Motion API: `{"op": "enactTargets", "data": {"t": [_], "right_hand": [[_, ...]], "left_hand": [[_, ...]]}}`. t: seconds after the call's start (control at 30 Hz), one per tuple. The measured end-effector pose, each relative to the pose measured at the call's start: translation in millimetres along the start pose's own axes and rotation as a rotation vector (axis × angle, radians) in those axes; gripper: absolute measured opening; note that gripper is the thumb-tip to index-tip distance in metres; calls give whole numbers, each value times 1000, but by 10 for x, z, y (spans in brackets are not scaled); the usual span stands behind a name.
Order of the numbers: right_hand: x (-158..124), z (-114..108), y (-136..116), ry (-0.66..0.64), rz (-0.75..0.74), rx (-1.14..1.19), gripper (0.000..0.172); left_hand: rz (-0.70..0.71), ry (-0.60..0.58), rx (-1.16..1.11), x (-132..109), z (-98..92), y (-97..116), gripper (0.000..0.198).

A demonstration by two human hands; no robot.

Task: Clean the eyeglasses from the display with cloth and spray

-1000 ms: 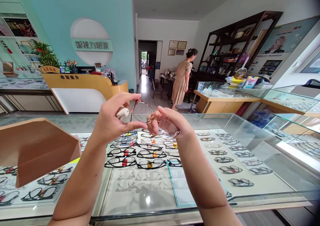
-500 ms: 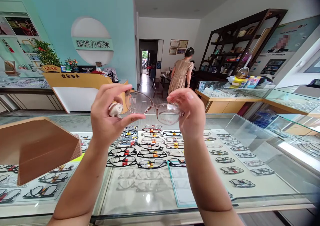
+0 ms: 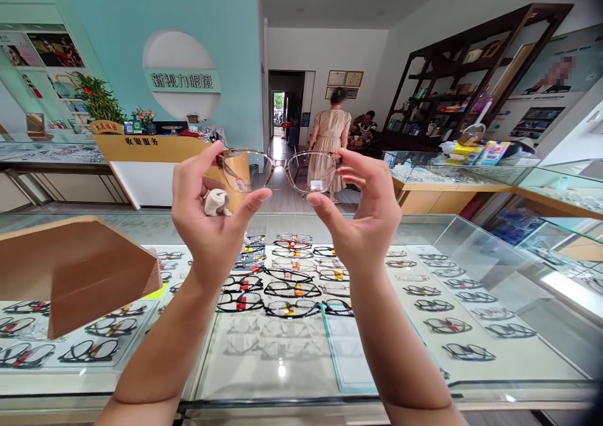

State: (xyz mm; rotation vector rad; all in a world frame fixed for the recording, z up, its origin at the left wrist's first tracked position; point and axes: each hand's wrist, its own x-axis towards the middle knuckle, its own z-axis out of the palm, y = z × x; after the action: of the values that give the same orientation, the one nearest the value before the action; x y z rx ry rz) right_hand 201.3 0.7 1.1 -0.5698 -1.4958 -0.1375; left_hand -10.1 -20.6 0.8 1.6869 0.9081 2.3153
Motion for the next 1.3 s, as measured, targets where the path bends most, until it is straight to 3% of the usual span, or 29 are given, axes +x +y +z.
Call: {"op": "enactTargets", "data": {"t": [0.17,0.43,1.3], "right_hand": [[2,18,15,25,19,-60,53],[23,32,31,27,47,-40,49],[42,11,58,22,96,-18,47]], "left_hand": [[65,56,100,20,60,-12,66],[43,15,133,75,33,-38,48],[6,-17,125,70,55,-39,41]]}}
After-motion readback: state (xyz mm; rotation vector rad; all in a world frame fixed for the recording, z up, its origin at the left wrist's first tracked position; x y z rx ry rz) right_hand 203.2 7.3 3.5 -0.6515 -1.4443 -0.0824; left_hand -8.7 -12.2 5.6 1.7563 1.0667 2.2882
